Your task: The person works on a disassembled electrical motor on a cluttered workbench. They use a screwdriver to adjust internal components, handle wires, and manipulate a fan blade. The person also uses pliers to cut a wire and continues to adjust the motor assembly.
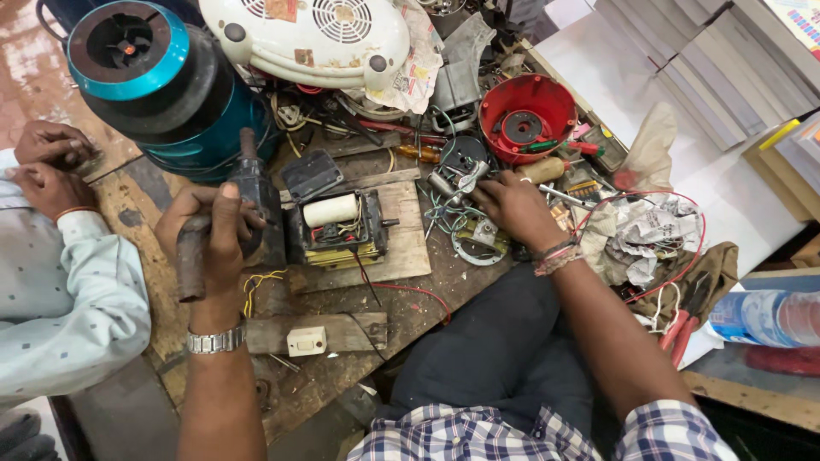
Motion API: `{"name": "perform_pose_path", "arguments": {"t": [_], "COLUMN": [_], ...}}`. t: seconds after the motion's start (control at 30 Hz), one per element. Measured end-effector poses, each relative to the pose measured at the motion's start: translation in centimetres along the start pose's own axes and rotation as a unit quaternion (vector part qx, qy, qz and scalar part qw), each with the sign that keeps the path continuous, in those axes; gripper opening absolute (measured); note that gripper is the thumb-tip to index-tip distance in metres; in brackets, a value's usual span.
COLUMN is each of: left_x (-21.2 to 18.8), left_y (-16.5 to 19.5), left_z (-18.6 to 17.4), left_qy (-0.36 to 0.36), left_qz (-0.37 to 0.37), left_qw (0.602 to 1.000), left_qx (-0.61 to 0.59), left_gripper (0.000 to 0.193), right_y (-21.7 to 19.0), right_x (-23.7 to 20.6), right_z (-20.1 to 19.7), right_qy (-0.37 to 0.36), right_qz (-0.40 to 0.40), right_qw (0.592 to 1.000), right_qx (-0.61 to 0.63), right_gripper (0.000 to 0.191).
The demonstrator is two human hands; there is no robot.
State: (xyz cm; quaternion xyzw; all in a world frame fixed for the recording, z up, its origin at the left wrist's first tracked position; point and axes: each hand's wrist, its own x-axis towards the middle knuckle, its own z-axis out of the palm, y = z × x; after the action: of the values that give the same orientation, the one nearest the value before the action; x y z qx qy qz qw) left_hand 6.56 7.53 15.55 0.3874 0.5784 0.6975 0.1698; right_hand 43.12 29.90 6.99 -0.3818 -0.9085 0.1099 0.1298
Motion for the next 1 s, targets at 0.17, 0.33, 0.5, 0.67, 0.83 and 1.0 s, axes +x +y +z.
{"name": "perform_pose_path", "arguments": {"t": [0.17, 0.33, 0.5, 0.67, 0.83, 1.0], "left_x": [0.3, 0.1, -0.1, 0.4, 0.2, 0.2], "left_y": [0.4, 0.6, 0.6, 0.6, 0.6, 0.3], "left_z": [0.0, 0.2, 0.5, 0.7, 0.6, 0.5], "left_qy": [-0.011, -0.010, 0.001, 0.001, 0.002, -0.004], "left_qz": [0.005, -0.001, 0.001, 0.012, 0.007, 0.010], "left_qw": [1.000, 1.000, 1.000, 1.000, 1.000, 1.000], "left_qx": [0.024, 0.015, 0.027, 0.025, 0.012, 0.024], "left_gripper": [0.029, 0.028, 0.026, 0.026, 0.026, 0.027], "right_y": [1.6, 2.6, 2.1, 2.2, 4.6, 5.8], "right_x": [-0.1, -0.3, 1.9, 8.3, 11.5, 10.5], "right_z": [-0.7, -4.4, -3.5, 2.9, 8.4, 9.8], "right_qy": [-0.043, -0.176, -0.074, 0.019, -0.004, -0.033], "right_qz": [-0.084, -0.079, -0.043, -0.052, 0.029, 0.077], "right_qw": [0.996, 0.981, 0.996, 0.997, 0.999, 0.993], "right_qx": [-0.003, -0.014, 0.022, 0.047, -0.043, -0.082], "right_gripper": [0.030, 0.034, 0.026, 0.038, 0.019, 0.023]}}
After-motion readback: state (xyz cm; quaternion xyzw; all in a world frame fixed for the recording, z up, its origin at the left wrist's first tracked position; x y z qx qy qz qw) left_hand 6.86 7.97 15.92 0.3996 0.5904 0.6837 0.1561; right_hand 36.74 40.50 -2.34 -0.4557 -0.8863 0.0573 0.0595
